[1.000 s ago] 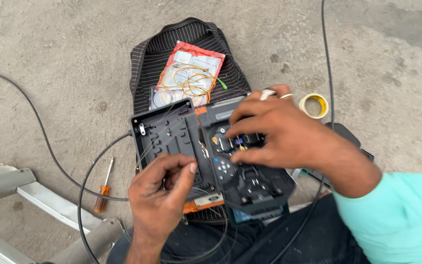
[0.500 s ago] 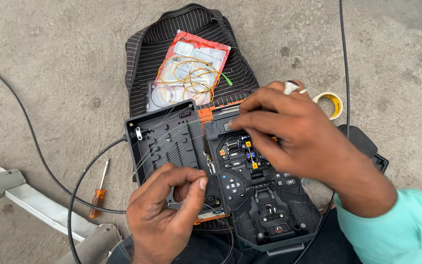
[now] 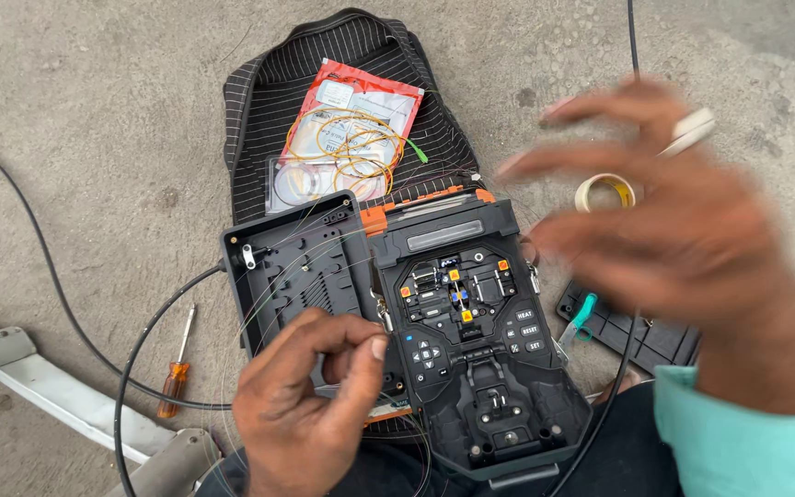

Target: The person sits on the ground with a fiber optic fusion splicing kit, handles a fiber cleaver and fiber strands, places fibers into the fusion splicer and operates it, wipes components with a tissue, and finally packs the splicer and tools into the orange carrying case.

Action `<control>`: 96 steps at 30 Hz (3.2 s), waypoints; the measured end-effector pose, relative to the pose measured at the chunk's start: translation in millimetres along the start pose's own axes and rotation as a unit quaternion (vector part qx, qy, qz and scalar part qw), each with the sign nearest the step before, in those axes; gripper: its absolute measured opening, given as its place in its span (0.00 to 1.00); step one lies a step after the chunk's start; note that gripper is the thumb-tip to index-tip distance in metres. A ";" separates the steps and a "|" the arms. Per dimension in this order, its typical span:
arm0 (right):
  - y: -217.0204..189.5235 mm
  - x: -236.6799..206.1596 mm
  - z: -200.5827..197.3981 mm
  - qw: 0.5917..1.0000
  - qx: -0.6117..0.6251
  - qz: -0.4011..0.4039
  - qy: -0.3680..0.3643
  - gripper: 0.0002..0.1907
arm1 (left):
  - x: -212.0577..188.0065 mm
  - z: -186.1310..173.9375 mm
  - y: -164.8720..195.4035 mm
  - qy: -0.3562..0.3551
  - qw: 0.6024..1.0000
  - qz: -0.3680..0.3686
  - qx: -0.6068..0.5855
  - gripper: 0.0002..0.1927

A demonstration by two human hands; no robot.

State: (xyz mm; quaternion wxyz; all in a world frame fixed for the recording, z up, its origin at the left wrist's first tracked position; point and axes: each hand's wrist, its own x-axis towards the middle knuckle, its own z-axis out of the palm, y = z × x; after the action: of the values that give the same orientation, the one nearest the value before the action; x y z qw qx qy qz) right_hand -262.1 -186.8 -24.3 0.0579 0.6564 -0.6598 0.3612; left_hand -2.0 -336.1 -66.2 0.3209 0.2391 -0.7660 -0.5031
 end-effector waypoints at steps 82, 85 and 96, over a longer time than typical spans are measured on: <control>-29.5 0.8 -10.1 0.954 0.240 0.121 -0.133 0.33 | 28.5 11.8 -12.7 -0.093 0.987 0.021 0.128 0.09; -42.5 -5.5 -18.9 0.964 0.155 0.022 -0.217 0.31 | 26.0 8.4 -10.5 -0.088 0.989 0.026 0.115 0.08; -65.4 -36.9 -6.3 0.974 0.046 0.040 -0.220 0.22 | 17.6 3.0 -8.4 -0.076 0.991 0.032 0.105 0.08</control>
State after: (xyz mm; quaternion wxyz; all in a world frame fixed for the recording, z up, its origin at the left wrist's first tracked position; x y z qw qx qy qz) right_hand -200.4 -144.9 -13.7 -0.1332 0.6947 -0.6649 0.2401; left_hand -15.8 -349.6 -70.3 0.2513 0.2076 -0.8438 -0.4263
